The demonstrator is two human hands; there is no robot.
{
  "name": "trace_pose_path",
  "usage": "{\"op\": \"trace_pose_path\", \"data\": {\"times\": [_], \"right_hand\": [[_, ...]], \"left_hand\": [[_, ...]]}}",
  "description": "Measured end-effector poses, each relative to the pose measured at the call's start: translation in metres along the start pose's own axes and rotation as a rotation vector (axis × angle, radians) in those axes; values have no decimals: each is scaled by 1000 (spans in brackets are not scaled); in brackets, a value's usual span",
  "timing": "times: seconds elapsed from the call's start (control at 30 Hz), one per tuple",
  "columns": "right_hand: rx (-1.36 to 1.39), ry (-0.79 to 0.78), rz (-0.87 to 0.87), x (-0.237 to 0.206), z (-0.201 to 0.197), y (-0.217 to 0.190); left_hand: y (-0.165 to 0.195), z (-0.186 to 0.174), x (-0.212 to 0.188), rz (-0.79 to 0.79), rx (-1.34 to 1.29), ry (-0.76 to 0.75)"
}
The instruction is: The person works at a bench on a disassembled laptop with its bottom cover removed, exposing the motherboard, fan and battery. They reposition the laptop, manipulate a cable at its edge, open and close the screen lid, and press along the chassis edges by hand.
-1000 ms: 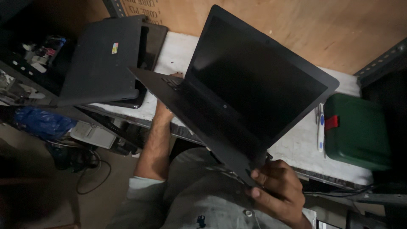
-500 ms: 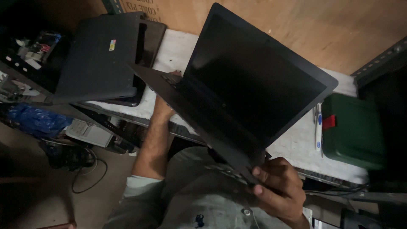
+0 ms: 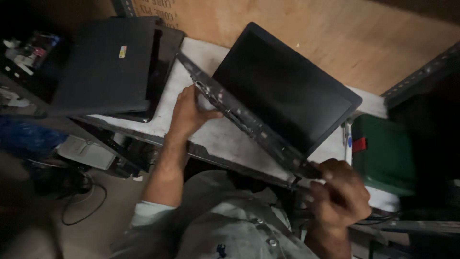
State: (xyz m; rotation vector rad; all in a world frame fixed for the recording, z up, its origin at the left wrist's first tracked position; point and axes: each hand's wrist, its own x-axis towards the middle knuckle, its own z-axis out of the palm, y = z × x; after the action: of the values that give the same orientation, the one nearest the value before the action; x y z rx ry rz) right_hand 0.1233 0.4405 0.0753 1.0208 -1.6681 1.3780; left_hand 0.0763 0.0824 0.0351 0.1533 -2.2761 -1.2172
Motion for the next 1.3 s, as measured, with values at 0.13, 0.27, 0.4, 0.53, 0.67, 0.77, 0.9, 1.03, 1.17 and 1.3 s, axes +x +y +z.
{"op": "trace_pose_path", "data": {"times": [0.13, 0.27, 0.4, 0.53, 0.67, 0.77, 0.9, 1.03, 1.17, 1.3], "right_hand": [[-39, 93, 180, 1, -16, 19], [20, 123, 275, 14, -27, 44], [182, 129, 305, 28, -31, 67], [246, 145, 364, 33, -29, 83], [294, 157, 348, 36, -24, 94], [334, 203, 403, 36, -20, 97], [283, 195, 421, 29, -16, 89], [254, 164, 482, 10, -15, 79], [103, 95, 643, -22, -24, 72], [-13, -11, 738, -54, -41, 71]], "left_hand": [[-5, 0, -3, 19, 96, 5], [-15, 3, -1, 24, 148, -27], [-24, 7, 2, 98, 201, 4], [-33, 13, 3, 123, 242, 39], [-39, 17, 4, 133, 268, 46], [-38, 19, 6, 143, 282, 43], [-34, 20, 7, 113, 262, 29], [-32, 19, 5, 134, 249, 23], [-36, 18, 1, 151, 259, 21], [-40, 19, 0, 154, 248, 24]]}}
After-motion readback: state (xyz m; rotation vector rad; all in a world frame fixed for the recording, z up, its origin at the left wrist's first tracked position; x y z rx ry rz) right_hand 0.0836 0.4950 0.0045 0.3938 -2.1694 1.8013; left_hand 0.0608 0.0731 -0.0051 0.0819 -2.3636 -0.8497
